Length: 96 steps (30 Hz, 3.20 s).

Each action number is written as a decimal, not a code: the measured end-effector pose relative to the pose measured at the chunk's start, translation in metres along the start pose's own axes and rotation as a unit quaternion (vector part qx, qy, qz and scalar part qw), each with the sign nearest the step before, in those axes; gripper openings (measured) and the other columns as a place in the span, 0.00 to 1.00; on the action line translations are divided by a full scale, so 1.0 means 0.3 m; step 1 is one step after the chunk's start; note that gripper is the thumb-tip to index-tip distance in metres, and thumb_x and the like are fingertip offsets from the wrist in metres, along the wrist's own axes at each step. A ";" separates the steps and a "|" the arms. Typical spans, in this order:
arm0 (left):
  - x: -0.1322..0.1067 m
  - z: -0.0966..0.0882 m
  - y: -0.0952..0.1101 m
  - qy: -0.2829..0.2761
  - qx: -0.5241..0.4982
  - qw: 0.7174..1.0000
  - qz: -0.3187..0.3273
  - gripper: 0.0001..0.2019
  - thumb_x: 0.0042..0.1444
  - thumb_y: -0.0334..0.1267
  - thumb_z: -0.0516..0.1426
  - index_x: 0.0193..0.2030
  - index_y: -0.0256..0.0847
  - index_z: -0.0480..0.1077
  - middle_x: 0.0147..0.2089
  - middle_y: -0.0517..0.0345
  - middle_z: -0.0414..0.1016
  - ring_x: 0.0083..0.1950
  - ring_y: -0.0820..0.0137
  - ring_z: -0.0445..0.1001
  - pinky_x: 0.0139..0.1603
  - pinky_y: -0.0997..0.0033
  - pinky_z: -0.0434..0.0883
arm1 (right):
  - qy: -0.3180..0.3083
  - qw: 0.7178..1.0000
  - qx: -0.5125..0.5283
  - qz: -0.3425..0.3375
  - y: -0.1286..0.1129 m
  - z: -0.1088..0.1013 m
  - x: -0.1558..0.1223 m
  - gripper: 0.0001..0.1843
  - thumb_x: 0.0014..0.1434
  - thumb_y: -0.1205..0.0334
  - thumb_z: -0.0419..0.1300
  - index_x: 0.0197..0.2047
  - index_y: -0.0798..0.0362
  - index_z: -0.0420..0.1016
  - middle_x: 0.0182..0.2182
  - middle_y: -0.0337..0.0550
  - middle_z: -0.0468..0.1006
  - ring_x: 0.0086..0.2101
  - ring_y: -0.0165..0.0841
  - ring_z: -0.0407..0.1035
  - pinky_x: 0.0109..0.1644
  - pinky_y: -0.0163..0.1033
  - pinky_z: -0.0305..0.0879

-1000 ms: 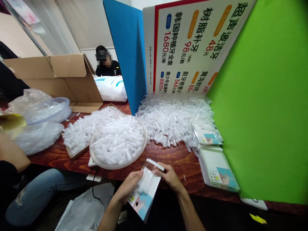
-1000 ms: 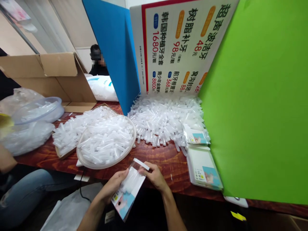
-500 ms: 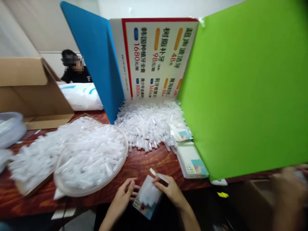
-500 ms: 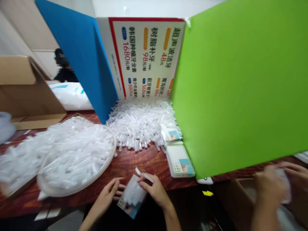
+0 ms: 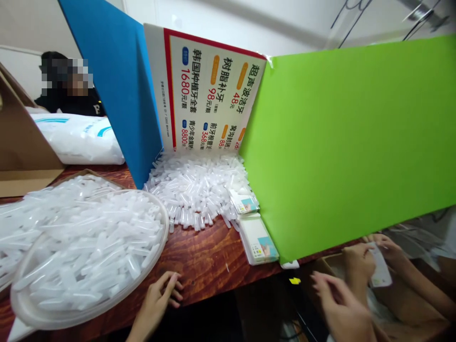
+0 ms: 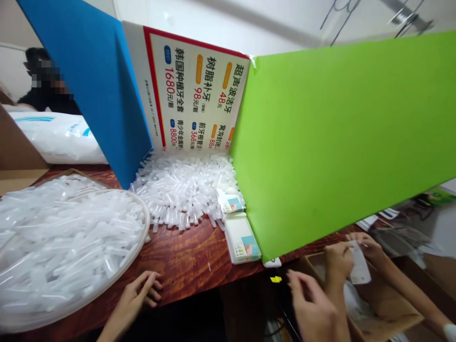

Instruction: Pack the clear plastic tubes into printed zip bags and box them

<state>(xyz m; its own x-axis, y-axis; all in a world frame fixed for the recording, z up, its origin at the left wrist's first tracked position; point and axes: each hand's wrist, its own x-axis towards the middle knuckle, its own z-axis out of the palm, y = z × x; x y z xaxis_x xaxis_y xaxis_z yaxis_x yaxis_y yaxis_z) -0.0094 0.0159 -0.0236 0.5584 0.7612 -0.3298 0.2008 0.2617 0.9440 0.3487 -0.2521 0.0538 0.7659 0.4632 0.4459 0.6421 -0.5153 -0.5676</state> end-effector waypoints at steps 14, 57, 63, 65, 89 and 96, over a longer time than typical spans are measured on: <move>-0.016 0.054 0.000 0.024 -0.005 1.000 0.011 0.34 0.51 0.72 0.56 0.38 0.38 0.78 0.30 0.50 0.80 0.30 0.62 0.78 0.27 0.68 0.73 | -0.035 0.965 -0.045 -0.256 -0.038 0.320 -0.046 0.15 0.69 0.64 0.53 0.46 0.51 0.83 0.41 0.49 0.86 0.40 0.43 0.80 0.48 0.47 0.76; -0.107 -0.024 0.145 -0.218 -0.084 0.972 -0.006 0.28 0.51 0.60 0.66 0.40 0.31 0.81 0.33 0.55 0.76 0.33 0.70 0.67 0.34 0.76 0.59 | -0.512 0.760 0.389 -0.095 -0.629 0.589 -0.118 0.21 0.53 0.44 0.70 0.23 0.54 0.80 0.26 0.40 0.78 0.29 0.33 0.73 0.33 0.35 0.67; -0.134 -0.050 0.122 -0.093 -0.124 0.988 0.011 0.26 0.52 0.57 0.66 0.42 0.31 0.81 0.35 0.51 0.78 0.33 0.69 0.69 0.35 0.75 0.62 | -0.321 0.901 0.263 -0.126 -0.701 0.759 -0.031 0.15 0.63 0.51 0.59 0.43 0.52 0.81 0.39 0.50 0.79 0.39 0.42 0.73 0.47 0.46 0.69; -0.142 -0.057 0.106 -0.049 -0.154 0.987 0.007 0.27 0.51 0.58 0.67 0.42 0.31 0.81 0.34 0.50 0.79 0.31 0.69 0.70 0.34 0.75 0.63 | -0.270 0.927 0.236 -0.111 -0.704 0.828 0.010 0.17 0.62 0.53 0.59 0.49 0.54 0.79 0.45 0.56 0.77 0.43 0.47 0.72 0.50 0.51 0.67; -0.232 -0.223 0.083 -0.109 -0.088 0.990 0.024 0.29 0.51 0.61 0.66 0.43 0.33 0.81 0.38 0.52 0.79 0.38 0.66 0.72 0.40 0.73 0.64 | -0.664 0.585 0.415 -0.210 -0.892 0.621 -0.070 0.18 0.57 0.45 0.69 0.29 0.53 0.84 0.36 0.44 0.80 0.37 0.36 0.75 0.41 0.37 0.69; -0.327 -0.214 0.045 -0.018 -0.201 0.979 0.037 0.41 0.34 0.60 0.74 0.52 0.35 0.76 0.41 0.50 0.80 0.44 0.59 0.76 0.46 0.68 0.69 | -0.522 0.749 0.136 -0.384 -1.227 0.763 -0.047 0.03 0.57 0.71 0.65 0.36 0.57 0.81 0.38 0.54 0.82 0.42 0.43 0.76 0.49 0.43 0.68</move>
<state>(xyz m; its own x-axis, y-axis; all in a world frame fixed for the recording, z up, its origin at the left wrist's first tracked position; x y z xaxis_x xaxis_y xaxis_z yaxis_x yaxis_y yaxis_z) -0.1133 -0.0171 0.0220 0.5894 0.7670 -0.2536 -0.1704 0.4249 0.8890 0.0939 0.0962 0.0980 -0.3601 0.9329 0.0094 0.7407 0.2920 -0.6051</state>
